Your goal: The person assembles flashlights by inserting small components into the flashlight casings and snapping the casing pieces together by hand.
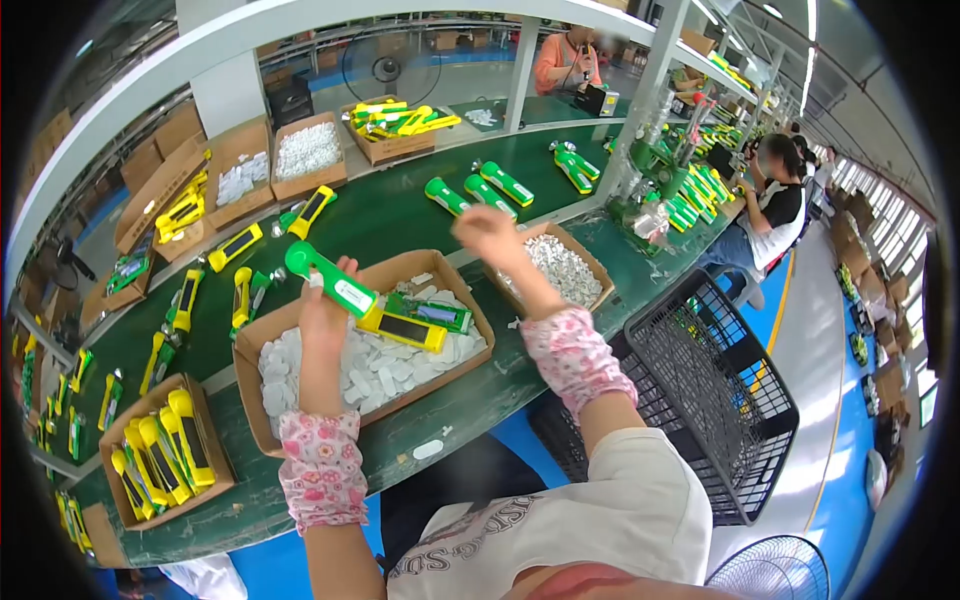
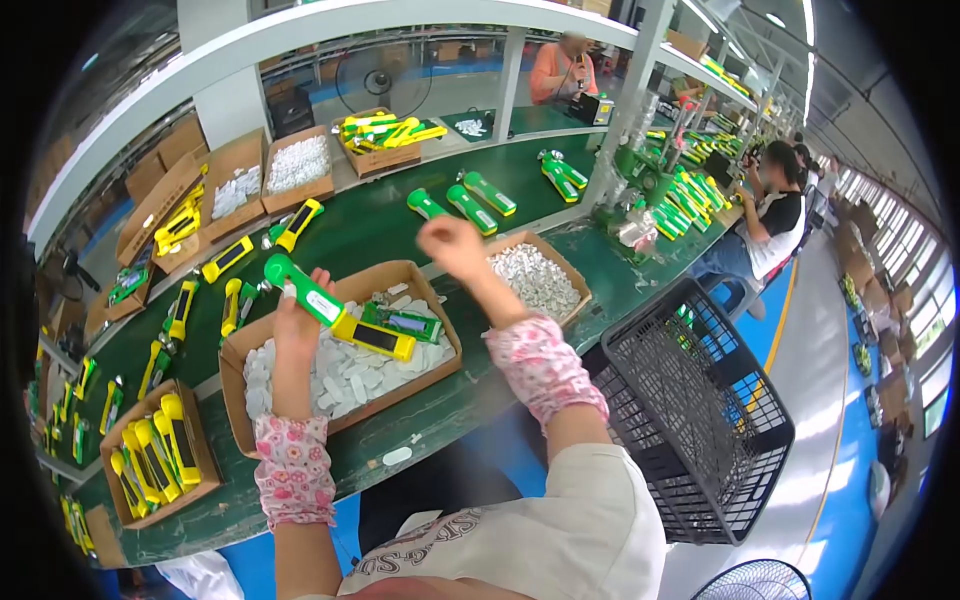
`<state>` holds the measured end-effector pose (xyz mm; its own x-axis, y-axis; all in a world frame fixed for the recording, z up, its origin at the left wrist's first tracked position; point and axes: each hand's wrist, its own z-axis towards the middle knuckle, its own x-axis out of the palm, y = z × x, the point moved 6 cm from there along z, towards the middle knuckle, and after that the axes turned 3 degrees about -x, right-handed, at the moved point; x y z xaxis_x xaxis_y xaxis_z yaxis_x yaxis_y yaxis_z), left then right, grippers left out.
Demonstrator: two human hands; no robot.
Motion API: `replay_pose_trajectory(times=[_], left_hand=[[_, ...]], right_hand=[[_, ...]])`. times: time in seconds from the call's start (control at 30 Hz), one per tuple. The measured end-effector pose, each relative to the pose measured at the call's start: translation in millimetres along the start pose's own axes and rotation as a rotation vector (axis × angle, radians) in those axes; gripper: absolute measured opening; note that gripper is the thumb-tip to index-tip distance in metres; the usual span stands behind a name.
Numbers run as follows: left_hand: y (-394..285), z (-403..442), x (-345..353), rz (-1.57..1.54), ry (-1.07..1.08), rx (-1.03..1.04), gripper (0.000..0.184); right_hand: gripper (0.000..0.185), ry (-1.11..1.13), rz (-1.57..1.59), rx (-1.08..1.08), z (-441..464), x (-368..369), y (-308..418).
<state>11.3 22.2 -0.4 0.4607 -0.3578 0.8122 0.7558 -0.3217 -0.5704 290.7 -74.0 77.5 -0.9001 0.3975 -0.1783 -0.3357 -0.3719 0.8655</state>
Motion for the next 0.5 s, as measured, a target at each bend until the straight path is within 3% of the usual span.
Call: replay_pose_trajectory(times=[0.03,0.1,0.17,0.27,0.33,0.4,0.5], left_hand=[[-0.4,-6.3,10.8,0.050,-0.003,0.001,0.048],[1.5,-9.7,13.8,0.076,0.037,-0.008,0.051],[3.1,-10.2,20.8,0.045,0.040,-0.048,0.052],[8.4,-6.9,20.7,0.115,0.179,-0.027,0.043],[15.8,-10.1,21.3,0.104,0.041,-0.043,0.039],[25.4,6.1,-1.3,0.214,0.010,0.037,0.037],[21.6,1.5,22.6,0.382,-0.099,0.066,0.037]], right_hand=[[0.009,0.065,-0.065,-0.143,10.8,28.2,12.7],[0.007,0.175,0.122,-0.102,18.4,84.0,22.4],[0.005,0.246,0.100,-0.325,23.3,122.3,28.9],[0.015,0.369,0.469,-0.139,15.8,150.4,11.7],[0.015,0.333,0.288,-0.117,15.9,142.2,5.2],[0.014,0.308,0.418,-0.049,18.5,135.6,-4.4],[0.012,0.348,0.560,0.011,19.5,135.6,-17.2]])
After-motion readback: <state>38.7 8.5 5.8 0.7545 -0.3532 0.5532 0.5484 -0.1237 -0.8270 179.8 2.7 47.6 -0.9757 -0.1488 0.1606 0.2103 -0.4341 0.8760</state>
